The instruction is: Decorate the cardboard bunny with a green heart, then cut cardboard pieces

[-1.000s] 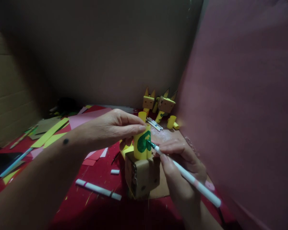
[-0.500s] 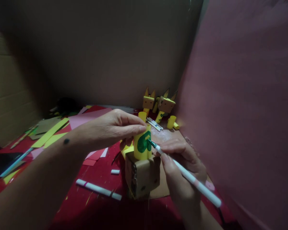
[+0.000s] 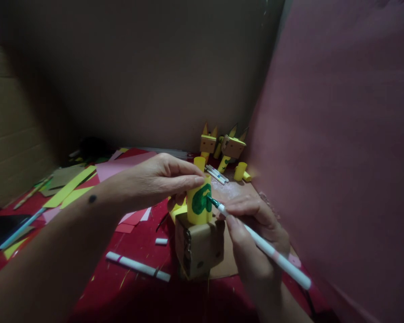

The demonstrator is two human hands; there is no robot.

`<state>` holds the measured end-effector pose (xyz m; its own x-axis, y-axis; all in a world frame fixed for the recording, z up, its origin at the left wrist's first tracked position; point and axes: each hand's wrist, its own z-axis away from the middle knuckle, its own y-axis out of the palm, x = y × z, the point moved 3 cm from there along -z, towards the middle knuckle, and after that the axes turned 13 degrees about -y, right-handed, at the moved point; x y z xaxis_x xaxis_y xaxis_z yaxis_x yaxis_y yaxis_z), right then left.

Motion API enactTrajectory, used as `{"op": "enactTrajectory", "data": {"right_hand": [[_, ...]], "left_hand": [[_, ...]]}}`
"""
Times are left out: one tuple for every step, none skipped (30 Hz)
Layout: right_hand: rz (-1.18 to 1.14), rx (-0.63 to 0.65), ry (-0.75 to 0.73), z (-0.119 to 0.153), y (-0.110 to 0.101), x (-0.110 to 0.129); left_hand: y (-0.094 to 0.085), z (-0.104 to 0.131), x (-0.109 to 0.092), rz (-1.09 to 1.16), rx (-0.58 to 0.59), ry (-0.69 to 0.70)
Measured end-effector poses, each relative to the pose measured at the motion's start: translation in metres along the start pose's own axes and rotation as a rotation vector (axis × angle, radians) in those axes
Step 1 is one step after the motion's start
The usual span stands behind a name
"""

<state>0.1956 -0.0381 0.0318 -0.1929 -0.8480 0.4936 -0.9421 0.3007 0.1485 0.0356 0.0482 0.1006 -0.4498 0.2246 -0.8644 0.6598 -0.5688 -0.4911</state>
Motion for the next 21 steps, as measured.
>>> {"op": "enactTrajectory", "data": {"right_hand": [[0.013, -0.004, -0.001, -0.0006, -0.0001, 0.0002], [0.026, -0.006, 0.002, -0.0010, -0.0002, 0.0002], [0.037, -0.007, 0.004, -0.0013, -0.0004, 0.0002], [0.047, -0.008, 0.006, -0.0013, -0.0006, 0.0000], [0.051, -0.006, 0.008, -0.0010, -0.0008, -0.0004], [0.050, -0.003, 0.006, -0.0007, -0.0009, -0.0008], [0.042, -0.002, -0.002, -0.0002, -0.0011, -0.0012], [0.032, 0.001, -0.008, 0.0002, -0.0011, -0.0017], [0.022, 0.006, -0.009, 0.0006, -0.0010, -0.0022], [0.013, 0.010, -0.009, 0.0008, -0.0008, -0.0026], [0.010, 0.011, -0.008, 0.0007, -0.0007, -0.0028], [0.014, 0.008, -0.006, 0.0005, -0.0007, -0.0027], [0.023, 0.003, -0.004, 0.0002, -0.0008, -0.0024], [0.035, -0.001, -0.002, -0.0002, -0.0008, -0.0020], [0.048, -0.003, 0.001, -0.0005, -0.0009, -0.0015], [0.057, -0.006, 0.003, -0.0007, -0.0010, -0.0010], [0.062, -0.006, 0.008, -0.0007, -0.0010, -0.0008], [0.062, -0.001, 0.012, -0.0005, -0.0010, -0.0007], [0.060, 0.003, 0.018, -0.0001, -0.0011, -0.0009], [0.058, 0.009, 0.023, 0.0003, -0.0012, -0.0011], [0.055, 0.015, 0.022, 0.0007, -0.0013, -0.0014]], "left_hand": [[0.0001, 0.0000, -0.0001, -0.002, 0.001, 0.002], [0.0003, 0.0000, -0.0003, -0.002, 0.001, 0.002], [0.0003, 0.0000, -0.0005, -0.001, 0.001, 0.003], [0.0004, -0.0001, -0.0006, 0.001, 0.000, 0.002], [0.0005, -0.0002, -0.0007, 0.002, 0.000, -0.001], [0.0006, -0.0004, -0.0008, 0.003, 0.000, -0.002], [0.0007, -0.0006, -0.0008, 0.003, -0.002, -0.003], [0.0008, -0.0007, -0.0009, 0.005, -0.002, -0.003], [0.0009, -0.0009, -0.0010, 0.007, -0.002, -0.002], [0.0009, -0.0010, -0.0010, 0.008, -0.003, -0.003], [0.0009, -0.0011, -0.0011, 0.008, -0.005, -0.001], [0.0010, -0.0013, -0.0011, 0.006, -0.004, -0.001], [0.0010, -0.0014, -0.0010, 0.002, -0.003, -0.002], [0.0010, -0.0016, -0.0009, -0.003, -0.004, -0.002], [0.0009, -0.0017, -0.0008, -0.005, -0.004, -0.003], [0.0007, -0.0017, -0.0007, -0.004, -0.004, -0.002], [0.0005, -0.0018, -0.0005, 0.000, -0.003, -0.002], [0.0004, -0.0018, -0.0004, 0.007, -0.001, -0.001], [0.0003, -0.0017, -0.0003, 0.013, 0.002, 0.000], [0.0002, -0.0016, -0.0002, 0.015, 0.005, 0.001], [0.0002, -0.0015, -0.0002, 0.016, 0.007, 0.000]]}}
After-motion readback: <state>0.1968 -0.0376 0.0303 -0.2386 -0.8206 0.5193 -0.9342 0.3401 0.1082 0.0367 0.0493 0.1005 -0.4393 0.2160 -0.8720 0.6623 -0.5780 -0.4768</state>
